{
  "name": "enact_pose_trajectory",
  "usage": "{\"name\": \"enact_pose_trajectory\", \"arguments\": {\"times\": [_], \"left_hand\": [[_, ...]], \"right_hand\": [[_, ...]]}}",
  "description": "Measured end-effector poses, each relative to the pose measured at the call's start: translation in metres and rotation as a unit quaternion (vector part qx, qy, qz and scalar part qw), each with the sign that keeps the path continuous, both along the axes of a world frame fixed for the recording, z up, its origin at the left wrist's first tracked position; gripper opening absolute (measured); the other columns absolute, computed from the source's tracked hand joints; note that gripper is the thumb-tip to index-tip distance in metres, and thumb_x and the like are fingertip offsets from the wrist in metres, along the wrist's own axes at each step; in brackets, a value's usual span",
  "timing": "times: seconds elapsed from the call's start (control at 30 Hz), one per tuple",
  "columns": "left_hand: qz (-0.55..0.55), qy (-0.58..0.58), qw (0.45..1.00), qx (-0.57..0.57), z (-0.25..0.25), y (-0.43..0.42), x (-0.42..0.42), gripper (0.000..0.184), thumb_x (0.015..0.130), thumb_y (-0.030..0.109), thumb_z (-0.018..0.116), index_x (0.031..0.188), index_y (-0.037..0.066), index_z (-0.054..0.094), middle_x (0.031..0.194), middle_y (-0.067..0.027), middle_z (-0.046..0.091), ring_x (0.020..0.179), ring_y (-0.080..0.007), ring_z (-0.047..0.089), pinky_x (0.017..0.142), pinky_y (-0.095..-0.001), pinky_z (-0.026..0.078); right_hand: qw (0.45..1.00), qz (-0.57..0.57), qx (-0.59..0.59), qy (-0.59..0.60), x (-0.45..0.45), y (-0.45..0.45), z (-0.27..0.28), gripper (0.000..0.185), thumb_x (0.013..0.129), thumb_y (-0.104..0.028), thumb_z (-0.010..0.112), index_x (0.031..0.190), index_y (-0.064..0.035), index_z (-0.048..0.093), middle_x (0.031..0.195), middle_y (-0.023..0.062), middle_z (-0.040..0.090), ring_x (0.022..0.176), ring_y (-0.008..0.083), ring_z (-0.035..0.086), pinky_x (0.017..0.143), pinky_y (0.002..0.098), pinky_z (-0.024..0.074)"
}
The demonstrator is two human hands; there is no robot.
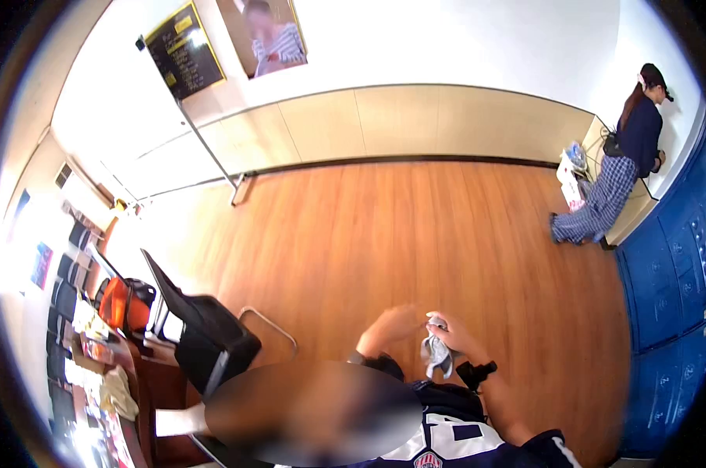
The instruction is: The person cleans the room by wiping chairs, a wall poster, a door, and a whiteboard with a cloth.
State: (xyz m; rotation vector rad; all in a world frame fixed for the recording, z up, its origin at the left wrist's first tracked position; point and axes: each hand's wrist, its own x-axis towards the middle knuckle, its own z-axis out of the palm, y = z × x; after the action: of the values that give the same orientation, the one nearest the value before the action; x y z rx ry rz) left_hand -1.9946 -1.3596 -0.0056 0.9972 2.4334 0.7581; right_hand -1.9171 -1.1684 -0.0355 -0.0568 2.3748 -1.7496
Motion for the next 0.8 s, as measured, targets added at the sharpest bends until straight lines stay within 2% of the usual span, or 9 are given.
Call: {"name": "enact_pose_trajectory", "arguments": {"times": [0.1,0.17,0.23,0.27,0.3,0.4,0.5,0.7,0.8], "left_hand": [[0.068,-0.122,0.989,0.054,0.044,-0.021,-0.040,0.041,0.093,0.031,0.050,0.124,0.004,0.050,0.106,-0.0223,0.061,0.096,-0.0373,0.060,0.080,-0.0426,0.048],[0.119,-0.142,0.934,0.306,0.031,-0.052,-0.057,0.039,0.094,0.029,0.051,0.124,0.003,0.050,0.104,-0.0244,0.061,0.097,-0.0365,0.060,0.082,-0.0407,0.048],[0.109,-0.005,0.954,0.279,-0.050,-0.082,-0.091,0.047,0.092,0.025,0.056,0.132,0.004,0.044,0.115,-0.0234,0.056,0.105,-0.0336,0.057,0.087,-0.0379,0.046],[0.157,-0.072,0.936,0.307,-0.056,-0.095,-0.095,0.048,0.091,0.026,0.058,0.131,0.003,0.044,0.117,-0.0228,0.054,0.107,-0.0335,0.055,0.089,-0.0376,0.044],[0.205,-0.142,0.912,0.326,-0.048,-0.110,-0.093,0.049,0.091,0.026,0.059,0.131,0.002,0.044,0.120,-0.0222,0.053,0.110,-0.0335,0.054,0.091,-0.0374,0.043],[0.308,-0.061,0.917,0.247,-0.016,-0.151,-0.101,0.056,0.087,0.029,0.064,0.129,-0.001,0.044,0.115,-0.0226,0.054,0.106,-0.0315,0.055,0.091,-0.0369,0.044],[0.409,-0.202,0.863,0.218,0.009,-0.184,-0.127,0.057,0.086,0.033,0.065,0.127,0.000,0.045,0.107,-0.0172,0.061,0.098,-0.0240,0.060,0.084,-0.0340,0.047],[0.465,-0.147,0.815,0.314,0.023,-0.197,-0.250,0.057,0.084,0.034,0.067,0.125,0.001,0.048,0.108,-0.0133,0.062,0.102,-0.0185,0.059,0.088,-0.0319,0.047],[0.416,-0.139,0.843,0.311,0.033,-0.187,-0.353,0.053,0.085,0.033,0.067,0.122,-0.001,0.050,0.102,-0.0138,0.064,0.093,-0.0182,0.062,0.082,-0.0316,0.048]], "right_hand": [[0.997,0.013,-0.072,0.031,-0.080,-0.029,0.025,0.040,0.088,-0.020,0.062,0.123,-0.0051,0.051,0.104,0.0072,0.062,0.094,0.0157,0.058,0.083,0.0295,0.0476],[0.989,-0.005,-0.127,0.069,-0.116,-0.053,0.024,0.042,0.088,-0.018,0.063,0.125,-0.0058,0.049,0.107,0.0052,0.060,0.100,0.0141,0.055,0.086,0.0291,0.0467],[0.992,0.013,-0.119,0.046,-0.154,-0.073,0.042,0.048,0.085,-0.014,0.063,0.129,-0.0049,0.045,0.122,0.0051,0.051,0.115,0.0149,0.046,0.098,0.0306,0.0390],[0.987,0.044,-0.156,0.011,-0.169,-0.087,0.055,0.048,0.085,-0.015,0.063,0.128,-0.0047,0.046,0.122,0.0053,0.051,0.115,0.0154,0.046,0.099,0.0309,0.0382],[0.977,0.074,-0.200,-0.031,-0.182,-0.104,0.059,0.048,0.084,-0.015,0.063,0.127,-0.0045,0.046,0.121,0.0056,0.051,0.116,0.0159,0.046,0.099,0.0313,0.0374],[0.947,0.270,-0.176,-0.001,-0.233,-0.155,0.037,0.048,0.084,-0.010,0.059,0.128,-0.0044,0.042,0.118,0.0063,0.052,0.114,0.0155,0.047,0.097,0.0285,0.0379],[0.887,0.368,-0.230,-0.161,-0.289,-0.198,0.035,0.046,0.085,-0.008,0.052,0.130,-0.0045,0.042,0.120,0.0073,0.050,0.114,0.0160,0.046,0.098,0.0288,0.0368],[0.871,0.443,-0.203,-0.071,-0.437,-0.238,0.047,0.039,0.086,-0.010,0.048,0.125,-0.0050,0.049,0.117,0.0041,0.054,0.108,0.0135,0.049,0.097,0.0282,0.0368],[0.897,0.401,-0.162,-0.085,-0.525,-0.220,0.085,0.036,0.088,-0.006,0.046,0.124,-0.0054,0.049,0.116,0.0041,0.054,0.109,0.0145,0.049,0.097,0.0280,0.0368]]}}
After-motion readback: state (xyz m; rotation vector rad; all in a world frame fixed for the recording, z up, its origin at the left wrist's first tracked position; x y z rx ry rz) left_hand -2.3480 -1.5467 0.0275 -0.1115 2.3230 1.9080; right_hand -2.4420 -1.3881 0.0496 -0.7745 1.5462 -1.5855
